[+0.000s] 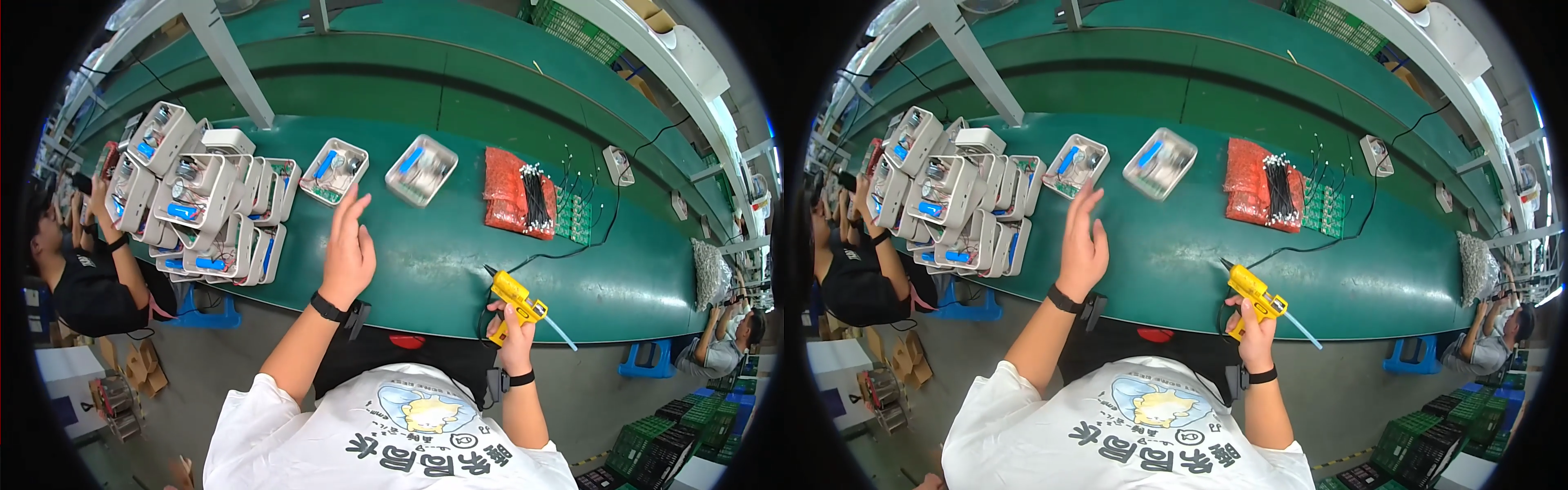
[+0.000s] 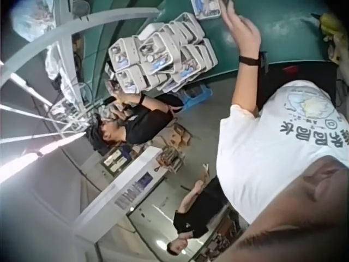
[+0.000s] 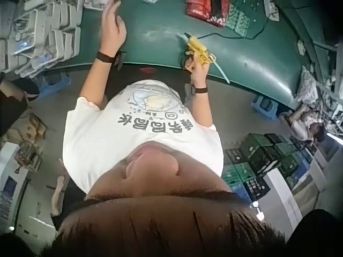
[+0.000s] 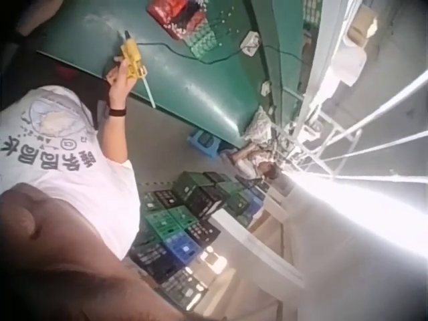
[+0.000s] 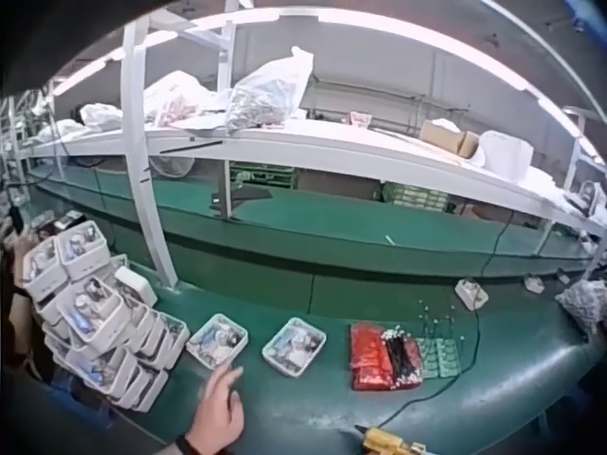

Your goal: The person applies glue to a plastic case with a glue gun, presses a battery into the case by hand, and moves the assembled case to a stack. They then pick up a glue stick from a shelf, insert it into the glue gun, and repeat the assembly process.

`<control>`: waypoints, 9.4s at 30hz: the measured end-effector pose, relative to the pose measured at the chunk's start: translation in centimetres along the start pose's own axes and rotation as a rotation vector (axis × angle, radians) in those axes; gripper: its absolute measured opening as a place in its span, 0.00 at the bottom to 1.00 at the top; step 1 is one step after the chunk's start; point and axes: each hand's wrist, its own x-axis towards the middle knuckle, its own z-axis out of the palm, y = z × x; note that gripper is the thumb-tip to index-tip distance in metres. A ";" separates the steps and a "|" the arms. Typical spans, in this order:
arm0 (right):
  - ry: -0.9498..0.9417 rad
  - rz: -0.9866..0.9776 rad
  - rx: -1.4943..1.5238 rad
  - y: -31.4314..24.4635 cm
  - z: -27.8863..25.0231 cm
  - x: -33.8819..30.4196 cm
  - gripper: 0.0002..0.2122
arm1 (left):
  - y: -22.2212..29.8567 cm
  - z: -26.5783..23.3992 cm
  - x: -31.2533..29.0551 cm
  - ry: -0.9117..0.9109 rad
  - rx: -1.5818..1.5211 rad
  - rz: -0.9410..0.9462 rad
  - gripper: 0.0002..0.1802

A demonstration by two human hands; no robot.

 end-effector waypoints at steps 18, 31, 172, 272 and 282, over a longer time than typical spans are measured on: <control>-0.041 -0.060 0.103 1.2 -1.0 0.8 0.10 | 0.7 -4.8 -6.4 -0.454 0.087 0.299 0.13; -0.044 -0.075 0.099 1.2 -0.8 0.3 0.11 | 3.2 -3.3 -4.1 -0.386 0.286 0.322 0.06; -0.202 -0.130 -0.828 -4.4 6.2 -2.4 0.14 | 1.2 -0.8 -6.2 -0.472 0.058 -0.073 0.08; 0.051 -0.152 0.314 1.8 -0.9 0.5 0.12 | 20.1 -14.9 9.1 -0.551 0.484 0.341 0.34; 0.049 -0.106 0.294 1.5 -0.8 0.1 0.12 | 5.4 -2.7 5.5 -0.989 0.531 0.353 0.34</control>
